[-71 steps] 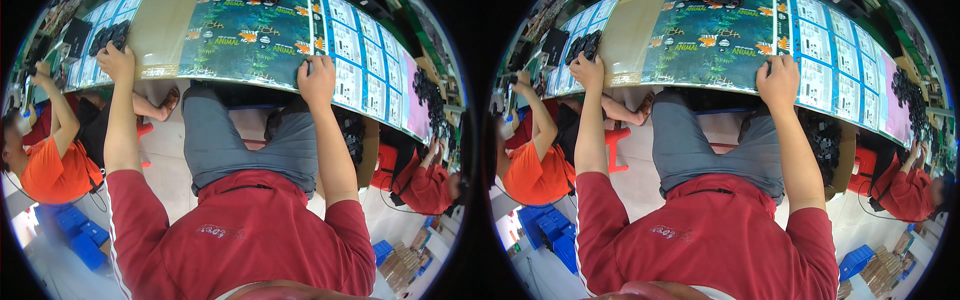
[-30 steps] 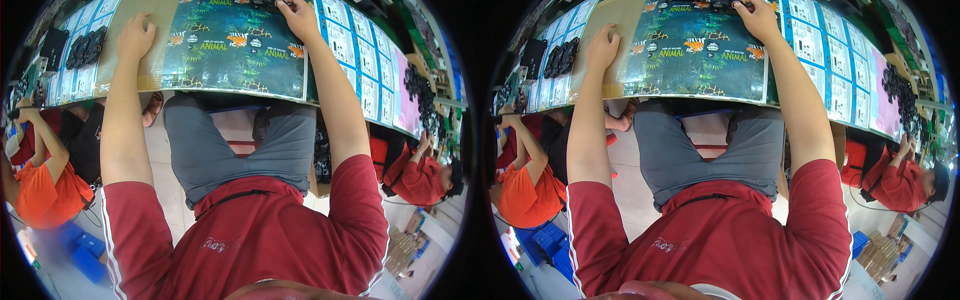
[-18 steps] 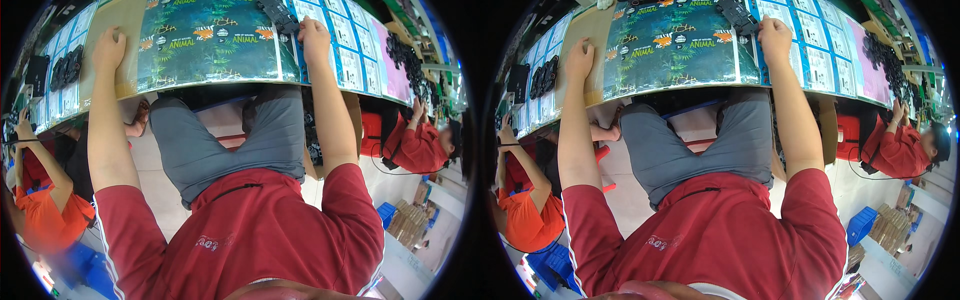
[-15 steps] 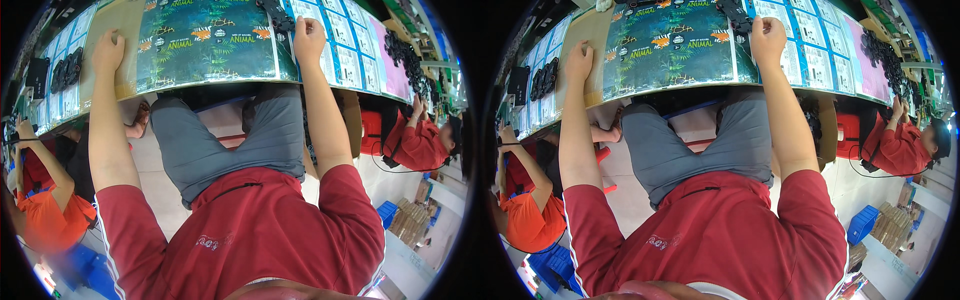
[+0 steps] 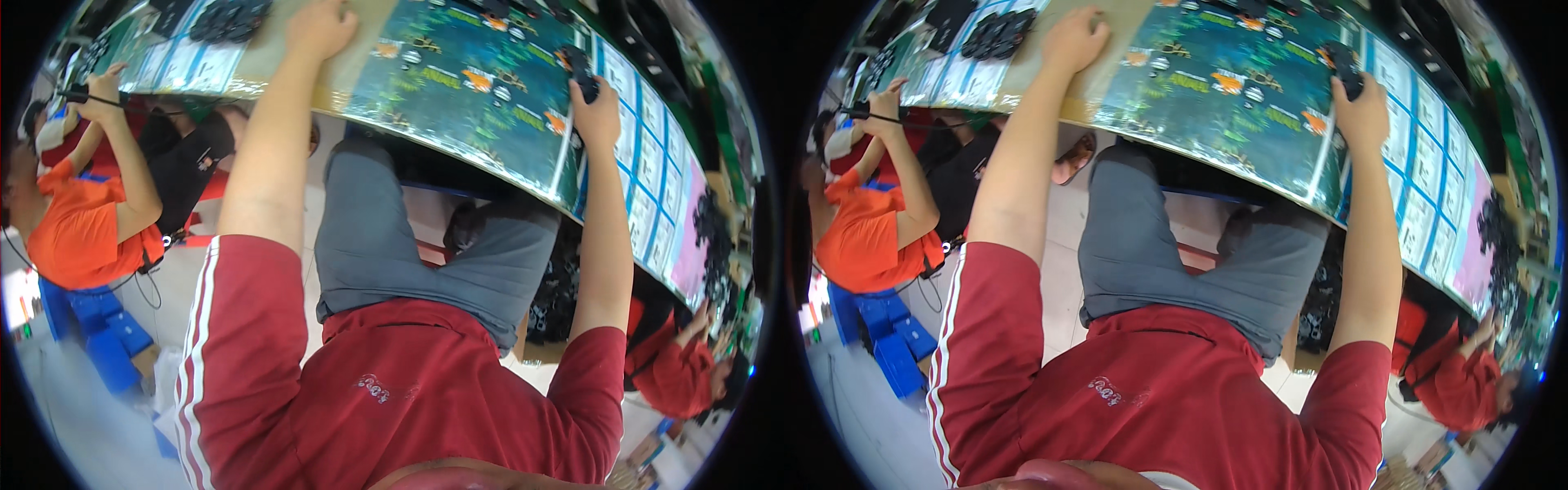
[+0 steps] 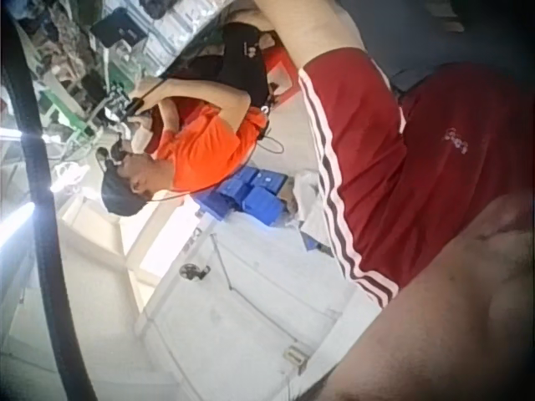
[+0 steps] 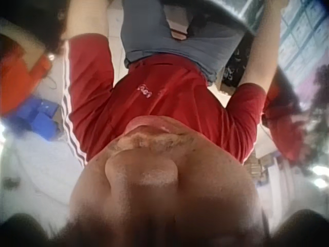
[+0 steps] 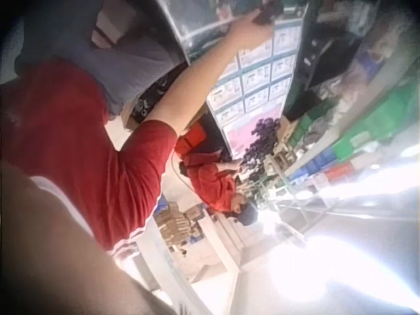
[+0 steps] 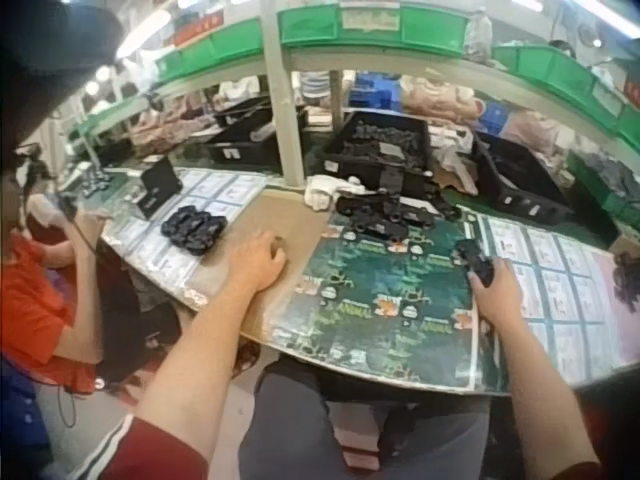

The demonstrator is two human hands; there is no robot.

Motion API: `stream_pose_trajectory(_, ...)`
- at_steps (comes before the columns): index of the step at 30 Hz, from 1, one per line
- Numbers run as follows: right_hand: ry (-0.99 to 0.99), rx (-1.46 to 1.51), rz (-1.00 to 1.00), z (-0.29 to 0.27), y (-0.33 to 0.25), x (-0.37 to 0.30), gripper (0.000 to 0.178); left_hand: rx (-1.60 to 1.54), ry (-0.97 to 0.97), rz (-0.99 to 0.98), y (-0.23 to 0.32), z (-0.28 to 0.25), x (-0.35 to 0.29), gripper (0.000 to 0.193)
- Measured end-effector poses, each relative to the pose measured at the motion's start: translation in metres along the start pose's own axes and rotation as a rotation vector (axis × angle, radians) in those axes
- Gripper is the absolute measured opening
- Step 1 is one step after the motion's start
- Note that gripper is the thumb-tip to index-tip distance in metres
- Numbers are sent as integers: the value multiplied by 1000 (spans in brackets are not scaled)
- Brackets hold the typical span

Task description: The person assembles toy car chassis by hand, repeatedly picking up plastic components from the desk and a storage box and attaching them onto the chassis.

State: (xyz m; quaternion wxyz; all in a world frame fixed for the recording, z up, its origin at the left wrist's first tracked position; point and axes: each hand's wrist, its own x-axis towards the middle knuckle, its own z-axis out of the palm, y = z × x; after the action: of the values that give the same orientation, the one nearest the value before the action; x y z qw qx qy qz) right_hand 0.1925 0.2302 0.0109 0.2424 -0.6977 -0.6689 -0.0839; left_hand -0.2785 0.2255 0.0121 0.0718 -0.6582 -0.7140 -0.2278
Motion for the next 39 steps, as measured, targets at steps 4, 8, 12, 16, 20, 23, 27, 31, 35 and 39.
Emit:
stream_pose_trajectory(4,-15,-12,30,-2,-11,1,61,-28,-8,-31,13,-23,-8,32)
stream_pose_trajectory(8,-1,28,24,4,-13,3,62,92,-8,-1,-15,-4,-4,42)
stream_pose_trajectory(12,-28,-3,54,2,-10,2,62,87,-23,6,-9,2,-2,41)
stream_pose_trajectory(16,-9,1,50,1,-11,4,61,77,5,15,-14,2,0,41)
stream_pose_trajectory(20,23,24,27,3,-11,2,61,80,10,10,-14,2,0,41)
stream_pose_trajectory(23,6,18,49,2,-11,1,61,93,-7,2,-13,2,0,40)
stream_pose_trajectory(27,-5,25,57,1,-12,0,61,88,11,0,-16,4,-4,40)
stream_pose_trajectory(31,-13,22,55,-2,-11,1,60,68,34,9,-13,4,-4,40)
stream_pose_trajectory(35,-17,25,47,-1,-12,0,60,65,17,-11,-11,2,-5,40)
stream_pose_trajectory(39,-16,37,46,0,-15,0,60,69,3,-27,-13,-1,-5,41)
